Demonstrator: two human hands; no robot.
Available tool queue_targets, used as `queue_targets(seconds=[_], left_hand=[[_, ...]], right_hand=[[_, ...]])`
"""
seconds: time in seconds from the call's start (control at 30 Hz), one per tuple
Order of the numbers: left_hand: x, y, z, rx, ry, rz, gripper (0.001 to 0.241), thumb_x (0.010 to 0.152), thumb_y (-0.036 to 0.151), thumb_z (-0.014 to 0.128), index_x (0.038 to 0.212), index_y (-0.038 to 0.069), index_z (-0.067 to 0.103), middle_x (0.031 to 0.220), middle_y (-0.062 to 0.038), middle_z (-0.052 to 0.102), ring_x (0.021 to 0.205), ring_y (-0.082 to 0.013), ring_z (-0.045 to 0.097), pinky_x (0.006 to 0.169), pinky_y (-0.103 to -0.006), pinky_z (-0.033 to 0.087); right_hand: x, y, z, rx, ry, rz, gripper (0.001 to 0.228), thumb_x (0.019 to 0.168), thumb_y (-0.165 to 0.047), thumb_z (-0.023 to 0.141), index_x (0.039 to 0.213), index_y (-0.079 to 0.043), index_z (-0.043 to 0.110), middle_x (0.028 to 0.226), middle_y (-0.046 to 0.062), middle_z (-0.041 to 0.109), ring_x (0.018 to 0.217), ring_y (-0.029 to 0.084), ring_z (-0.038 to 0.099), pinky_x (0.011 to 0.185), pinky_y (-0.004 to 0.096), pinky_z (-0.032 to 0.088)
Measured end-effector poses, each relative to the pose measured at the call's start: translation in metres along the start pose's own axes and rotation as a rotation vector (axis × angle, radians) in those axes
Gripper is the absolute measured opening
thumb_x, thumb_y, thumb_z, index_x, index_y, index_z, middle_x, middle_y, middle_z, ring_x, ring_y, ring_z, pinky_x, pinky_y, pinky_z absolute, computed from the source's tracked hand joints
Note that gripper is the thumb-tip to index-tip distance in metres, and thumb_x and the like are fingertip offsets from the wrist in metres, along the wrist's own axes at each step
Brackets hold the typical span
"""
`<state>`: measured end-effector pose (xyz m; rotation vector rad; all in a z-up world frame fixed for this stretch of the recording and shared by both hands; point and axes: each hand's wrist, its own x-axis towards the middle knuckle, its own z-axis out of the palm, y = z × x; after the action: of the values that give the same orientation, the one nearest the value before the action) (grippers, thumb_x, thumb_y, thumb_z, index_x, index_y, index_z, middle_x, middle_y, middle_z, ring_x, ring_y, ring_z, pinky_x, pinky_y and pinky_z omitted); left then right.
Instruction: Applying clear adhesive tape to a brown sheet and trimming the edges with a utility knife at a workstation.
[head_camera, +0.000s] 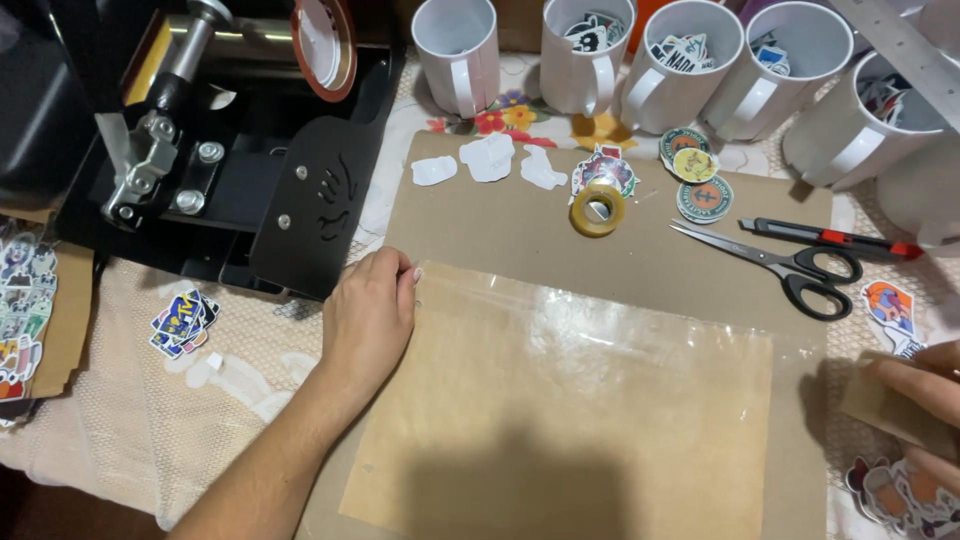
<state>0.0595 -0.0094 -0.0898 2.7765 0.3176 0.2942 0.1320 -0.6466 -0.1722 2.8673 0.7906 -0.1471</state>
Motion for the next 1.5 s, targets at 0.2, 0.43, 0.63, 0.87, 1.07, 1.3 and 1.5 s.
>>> queue_targets(seconds=[0.2,0.43,0.63,0.87,1.07,1.3,1.5], left_hand=[[-0.006,0.0,0.009,0.086,0.086,0.103,0.024,0.098,0.02,0.059,0.116,0.006,0.055,0.102,-0.012,0.066,0.09,-0.0375,0.063,0.071,-0.0492,0.051],[0.002,0.008,-0.012,-0.085,-0.012,-0.024,0.063,0.092,0.022,0.061,0.146,0.0,0.038,0.102,-0.019,0.066,0.093,-0.045,0.062,0.078,-0.0549,0.049],[-0.009,0.024,-0.013,-0.02,0.097,0.63,0.049,0.1,0.012,0.057,0.143,-0.006,0.043,0.152,-0.027,0.044,0.143,-0.0432,0.041,0.12,-0.0554,0.034],[-0.01,0.021,0.002,0.012,-0.349,0.678,0.085,0.098,0.057,0.048,0.156,0.0,0.022,0.164,-0.021,0.021,0.152,-0.037,0.019,0.122,-0.0506,0.013],[-0.012,0.018,-0.004,0.107,-0.365,0.691,0.087,0.098,0.058,0.049,0.157,0.0,0.02,0.165,-0.02,0.018,0.151,-0.0351,0.018,0.12,-0.0482,0.014],[-0.01,0.036,-0.019,0.172,-0.282,0.721,0.089,0.093,0.065,0.05,0.15,-0.001,0.033,0.16,-0.022,0.03,0.148,-0.0366,0.028,0.119,-0.0492,0.021],[-0.003,0.133,0.003,-0.018,-0.331,1.096,0.079,0.102,0.058,0.033,0.156,0.0,0.024,0.165,-0.021,0.02,0.153,-0.036,0.021,0.125,-0.0509,0.013]], right_hand=[[0.006,-0.034,-0.056,0.054,0.038,-0.047,0.09,0.059,-0.034,0.078,0.143,-0.028,0.05,0.127,0.0,0.056,0.116,0.017,0.06,0.101,0.027,0.056],[0.014,-0.029,-0.062,0.061,0.107,-0.188,0.094,0.051,-0.049,0.079,0.138,-0.029,0.052,0.121,0.003,0.058,0.107,0.02,0.066,0.091,0.03,0.06],[0.017,-0.032,-0.067,0.044,0.124,-0.236,0.09,0.057,-0.052,0.073,0.14,-0.028,0.05,0.116,0.004,0.058,0.102,0.02,0.066,0.087,0.034,0.061],[0.021,-0.05,-0.094,0.084,0.103,-0.207,0.084,0.058,-0.047,0.076,0.136,-0.027,0.054,0.112,0.006,0.059,0.096,0.021,0.068,0.077,0.035,0.063],[0.023,-0.071,-0.127,-0.051,0.064,-0.169,0.079,0.06,-0.048,0.076,0.134,-0.036,0.052,0.116,-0.005,0.058,0.09,0.018,0.073,0.076,0.036,0.064],[0.025,-0.089,-0.148,-0.201,-0.005,-0.112,0.069,0.067,-0.061,0.064,0.132,-0.046,0.047,0.118,-0.016,0.056,0.082,0.013,0.074,0.056,0.033,0.061],[0.031,-0.103,-0.164,-0.209,-0.035,-0.09,0.056,0.075,-0.065,0.056,0.128,-0.05,0.048,0.115,-0.018,0.056,0.083,0.014,0.072,0.05,0.035,0.062]])
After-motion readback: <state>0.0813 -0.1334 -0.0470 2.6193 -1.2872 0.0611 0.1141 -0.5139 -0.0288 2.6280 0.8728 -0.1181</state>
